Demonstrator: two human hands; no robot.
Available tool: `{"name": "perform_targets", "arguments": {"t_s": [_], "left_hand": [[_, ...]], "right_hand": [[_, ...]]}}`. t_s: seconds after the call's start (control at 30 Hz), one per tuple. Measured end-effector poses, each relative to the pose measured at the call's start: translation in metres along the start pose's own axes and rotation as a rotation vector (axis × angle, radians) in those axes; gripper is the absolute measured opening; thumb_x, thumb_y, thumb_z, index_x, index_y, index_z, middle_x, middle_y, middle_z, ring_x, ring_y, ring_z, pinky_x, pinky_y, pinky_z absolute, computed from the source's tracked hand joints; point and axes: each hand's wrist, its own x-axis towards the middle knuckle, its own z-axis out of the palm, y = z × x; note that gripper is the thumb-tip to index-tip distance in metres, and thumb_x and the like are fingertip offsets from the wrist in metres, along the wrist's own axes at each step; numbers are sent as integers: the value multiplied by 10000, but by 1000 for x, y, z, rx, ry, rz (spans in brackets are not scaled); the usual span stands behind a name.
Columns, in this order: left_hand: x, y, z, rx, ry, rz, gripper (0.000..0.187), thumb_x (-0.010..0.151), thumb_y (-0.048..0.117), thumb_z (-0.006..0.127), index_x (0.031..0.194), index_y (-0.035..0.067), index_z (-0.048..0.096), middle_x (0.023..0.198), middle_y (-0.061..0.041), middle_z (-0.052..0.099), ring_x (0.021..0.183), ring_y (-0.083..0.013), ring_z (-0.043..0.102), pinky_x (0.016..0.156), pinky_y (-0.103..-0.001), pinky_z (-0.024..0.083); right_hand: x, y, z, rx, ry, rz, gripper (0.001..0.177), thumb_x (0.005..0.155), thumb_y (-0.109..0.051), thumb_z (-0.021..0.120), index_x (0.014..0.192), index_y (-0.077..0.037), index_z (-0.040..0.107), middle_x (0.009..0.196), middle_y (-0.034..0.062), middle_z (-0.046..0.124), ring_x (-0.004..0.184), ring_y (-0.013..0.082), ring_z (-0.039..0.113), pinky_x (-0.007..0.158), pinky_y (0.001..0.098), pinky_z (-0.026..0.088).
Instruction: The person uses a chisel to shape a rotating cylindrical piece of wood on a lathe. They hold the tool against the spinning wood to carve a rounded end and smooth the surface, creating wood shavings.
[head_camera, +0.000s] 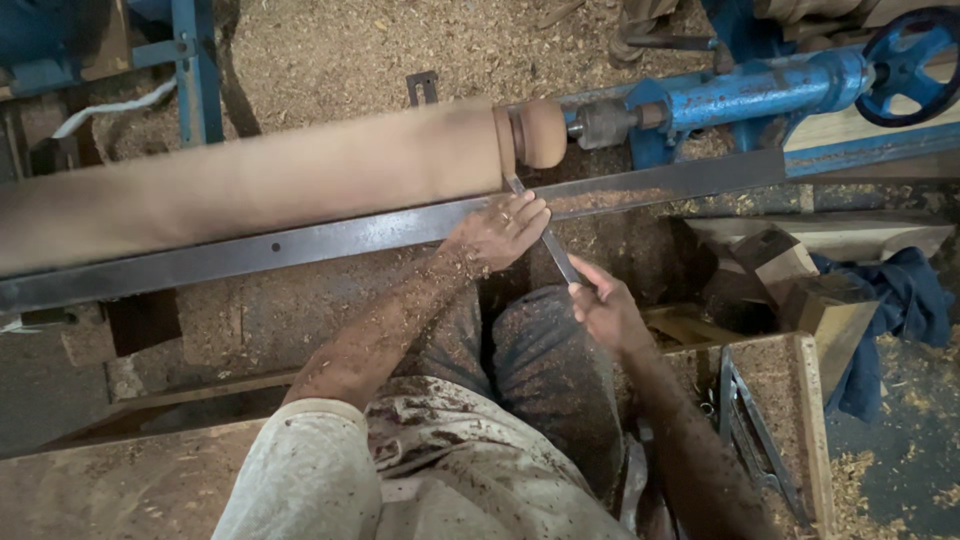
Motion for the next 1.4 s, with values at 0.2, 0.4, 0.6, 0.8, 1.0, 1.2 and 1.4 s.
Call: {"name": "perform_targets", "arguments": {"t_s": [0.2, 0.4, 0.6, 0.8, 1.0, 1.2, 1.4], "left_hand": [[1, 1, 3, 14, -12, 9, 408, 1026, 217, 540, 1374, 14, 603, 1394, -136, 612, 1350, -296, 546, 1100, -449, 513], [3, 1, 7, 17, -8, 13, 427, 1025, 234, 529, 1389, 17, 585, 1406, -146, 604, 1359, -295, 539, 1130, -442, 492], [2, 3, 4, 74, -110, 19, 488, 997, 233, 502, 1441, 36, 549, 1473, -120, 571, 1400, -270, 543, 1182, -403, 450], [-6, 4, 16, 70, -155, 19, 506, 1029, 233, 478, 1502, 57, 523, 1539, -123, 536, 1447, -265, 490, 1233, -415, 383], [-6, -5, 18, -41, -67, 88, 466, 973, 226, 517, 1416, 95, 579, 1513, -112, 572, 1431, -270, 507, 1221, -447, 386], [-8, -21, -3, -147, 30, 140, 434, 897, 214, 586, 1275, 19, 670, 1437, -163, 607, 1390, -332, 535, 1175, -449, 453], [-11, -21, 0, -133, 25, 107, 408, 900, 208, 593, 1234, -11, 677, 1379, -179, 636, 1368, -353, 545, 1141, -447, 483]], "right_hand": [[-5, -11, -5, -62, -10, 35, 579, 989, -153, 556, 1557, -142, 442, 650, -13, 558, 509, 81, 438, 442, 234, 368], [-2, -8, -6, -40, 5, 65, 590, 980, -123, 568, 1556, -142, 440, 725, -14, 575, 575, 72, 489, 487, 217, 425], [3, -1, -16, -150, -2, 70, 589, 988, -145, 563, 1564, -151, 439, 727, 2, 577, 582, 89, 493, 503, 226, 434], [13, 26, -23, -129, -30, -54, 569, 1004, -173, 573, 1555, -120, 442, 721, 13, 583, 612, 82, 532, 533, 228, 460], [-6, 56, 26, 218, -55, 22, 475, 976, -161, 660, 1432, -62, 568, 752, 3, 515, 524, 88, 427, 408, 261, 346], [-2, 54, 100, 494, 164, 67, 389, 1073, -200, 482, 1443, -105, 555, 776, -19, 587, 468, 60, 445, 379, 228, 339], [3, 32, 132, 640, 190, -54, 571, 1065, -187, 480, 1618, -210, 342, 684, -24, 516, 437, 41, 396, 370, 222, 331]]}}
